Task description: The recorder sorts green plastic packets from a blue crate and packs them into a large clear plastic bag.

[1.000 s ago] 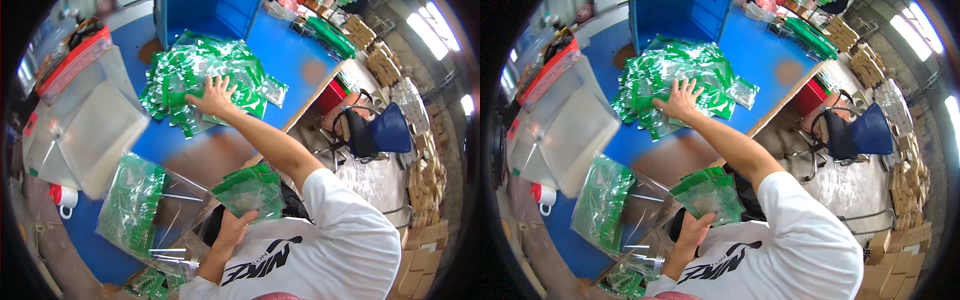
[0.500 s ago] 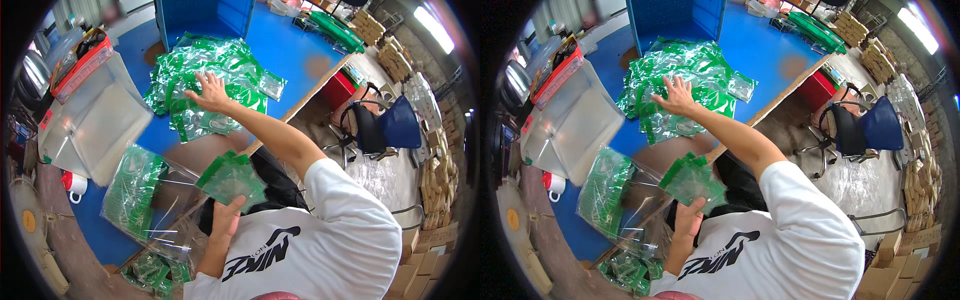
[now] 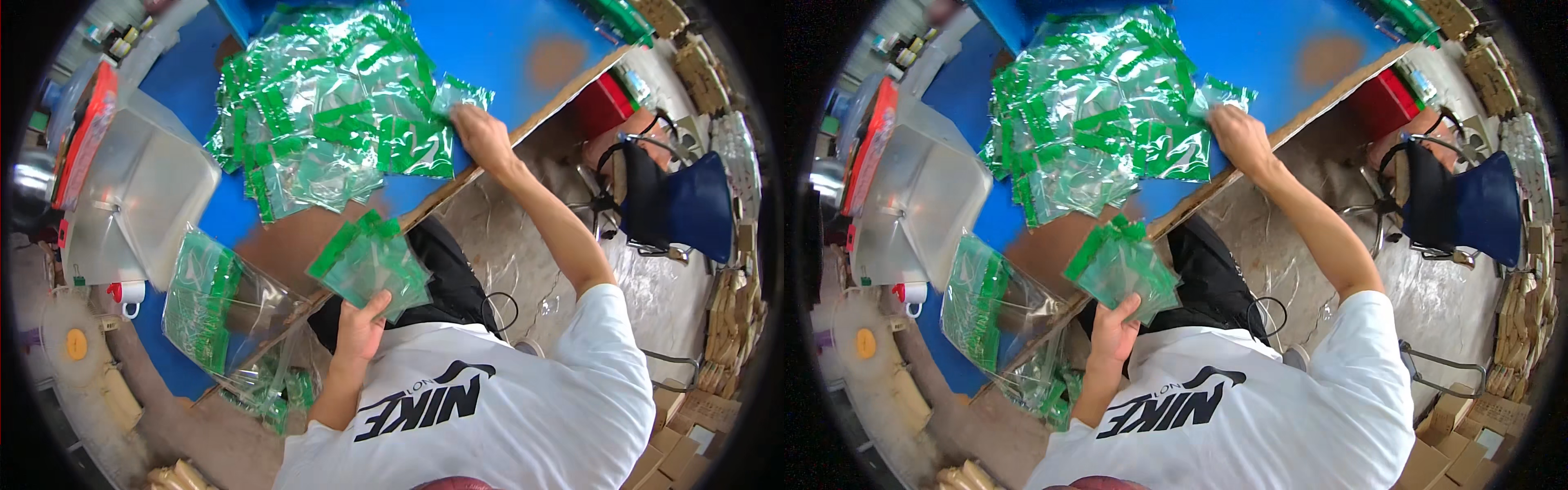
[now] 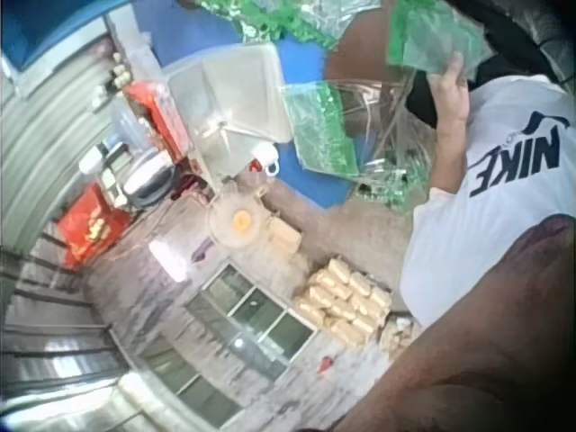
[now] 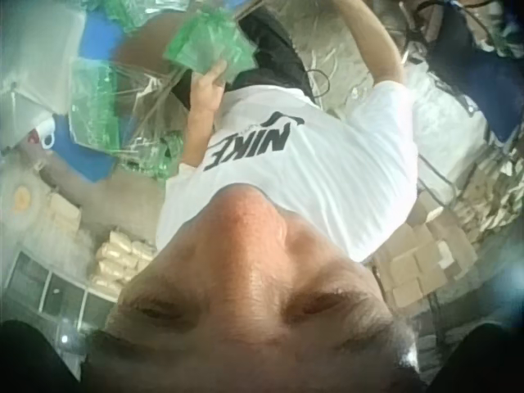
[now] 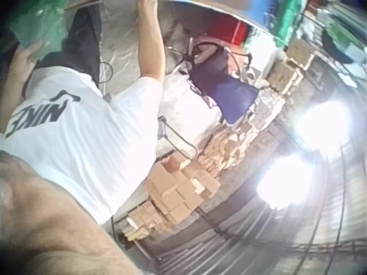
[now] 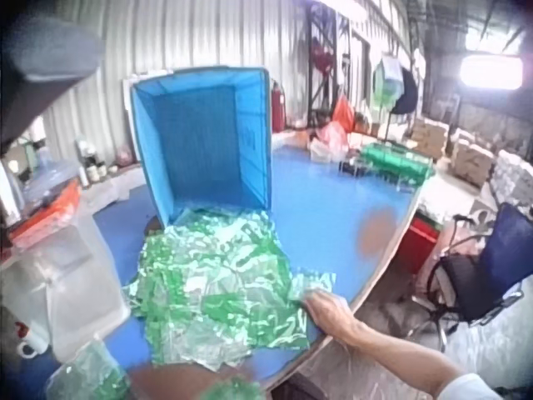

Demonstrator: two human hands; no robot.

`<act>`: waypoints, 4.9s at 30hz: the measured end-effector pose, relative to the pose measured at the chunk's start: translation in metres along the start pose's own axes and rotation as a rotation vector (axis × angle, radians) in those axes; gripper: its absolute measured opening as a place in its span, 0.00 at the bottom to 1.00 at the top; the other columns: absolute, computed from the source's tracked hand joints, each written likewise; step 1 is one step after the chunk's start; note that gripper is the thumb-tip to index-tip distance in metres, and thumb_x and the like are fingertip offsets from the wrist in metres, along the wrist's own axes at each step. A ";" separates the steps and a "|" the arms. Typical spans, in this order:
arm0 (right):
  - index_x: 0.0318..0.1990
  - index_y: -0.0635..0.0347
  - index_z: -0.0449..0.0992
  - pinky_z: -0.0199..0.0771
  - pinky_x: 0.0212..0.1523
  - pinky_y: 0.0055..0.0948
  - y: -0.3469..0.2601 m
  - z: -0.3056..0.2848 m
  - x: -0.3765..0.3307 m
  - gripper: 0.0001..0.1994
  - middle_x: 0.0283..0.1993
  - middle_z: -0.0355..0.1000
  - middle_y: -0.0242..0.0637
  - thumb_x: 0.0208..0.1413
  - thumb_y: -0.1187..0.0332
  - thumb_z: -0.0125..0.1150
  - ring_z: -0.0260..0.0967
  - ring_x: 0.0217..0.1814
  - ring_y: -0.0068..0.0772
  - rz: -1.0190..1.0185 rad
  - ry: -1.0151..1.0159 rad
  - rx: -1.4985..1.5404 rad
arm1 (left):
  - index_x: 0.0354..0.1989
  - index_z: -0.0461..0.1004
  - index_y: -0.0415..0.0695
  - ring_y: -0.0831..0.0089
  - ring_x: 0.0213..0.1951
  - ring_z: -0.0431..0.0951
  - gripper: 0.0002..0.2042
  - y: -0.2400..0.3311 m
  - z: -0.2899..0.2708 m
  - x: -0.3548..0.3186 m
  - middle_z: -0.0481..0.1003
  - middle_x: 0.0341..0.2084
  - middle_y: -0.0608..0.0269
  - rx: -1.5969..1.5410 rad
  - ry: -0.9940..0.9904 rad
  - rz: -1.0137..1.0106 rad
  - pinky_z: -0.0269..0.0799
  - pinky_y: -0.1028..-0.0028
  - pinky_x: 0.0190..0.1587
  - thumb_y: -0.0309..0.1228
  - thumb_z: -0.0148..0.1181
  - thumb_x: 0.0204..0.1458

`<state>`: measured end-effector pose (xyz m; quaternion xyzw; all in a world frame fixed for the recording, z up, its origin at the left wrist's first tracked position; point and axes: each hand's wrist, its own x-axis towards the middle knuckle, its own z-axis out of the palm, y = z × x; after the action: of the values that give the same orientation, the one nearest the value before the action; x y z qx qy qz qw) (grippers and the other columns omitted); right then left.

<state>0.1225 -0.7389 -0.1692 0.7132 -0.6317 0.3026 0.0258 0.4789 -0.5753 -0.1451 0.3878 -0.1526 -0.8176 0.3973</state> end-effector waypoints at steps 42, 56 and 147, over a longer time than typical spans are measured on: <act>0.59 0.66 0.64 0.70 0.52 0.38 -0.230 -0.004 0.003 0.32 0.49 0.73 0.51 0.47 0.67 0.74 0.71 0.51 0.48 -0.224 -0.374 1.070 | 0.68 0.54 0.36 0.65 0.58 0.70 0.36 0.086 0.005 0.000 0.69 0.57 0.53 0.744 0.204 1.019 0.71 0.68 0.55 0.21 0.66 0.50; 0.57 0.64 0.66 0.69 0.56 0.36 -0.246 0.064 -0.023 0.27 0.51 0.74 0.52 0.50 0.72 0.70 0.72 0.54 0.44 -0.137 -0.458 0.972 | 0.72 0.53 0.50 0.43 0.72 0.45 0.42 0.201 -0.102 -0.049 0.51 0.71 0.44 1.702 1.360 0.643 0.39 0.38 0.69 0.62 0.54 0.54; 0.58 0.64 0.70 0.52 0.68 0.56 -0.182 0.043 -0.015 0.26 0.66 0.61 0.59 0.64 0.51 0.52 0.50 0.72 0.65 -0.309 -0.023 0.066 | 0.62 0.63 0.40 0.64 0.59 0.71 0.25 -0.036 -0.072 -0.027 0.70 0.57 0.59 -0.169 0.160 0.500 0.68 0.61 0.63 0.20 0.60 0.54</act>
<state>0.3063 -0.7069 -0.1488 0.8058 -0.5043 0.3078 0.0414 0.5247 -0.5269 -0.1986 0.3669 -0.1429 -0.6706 0.6287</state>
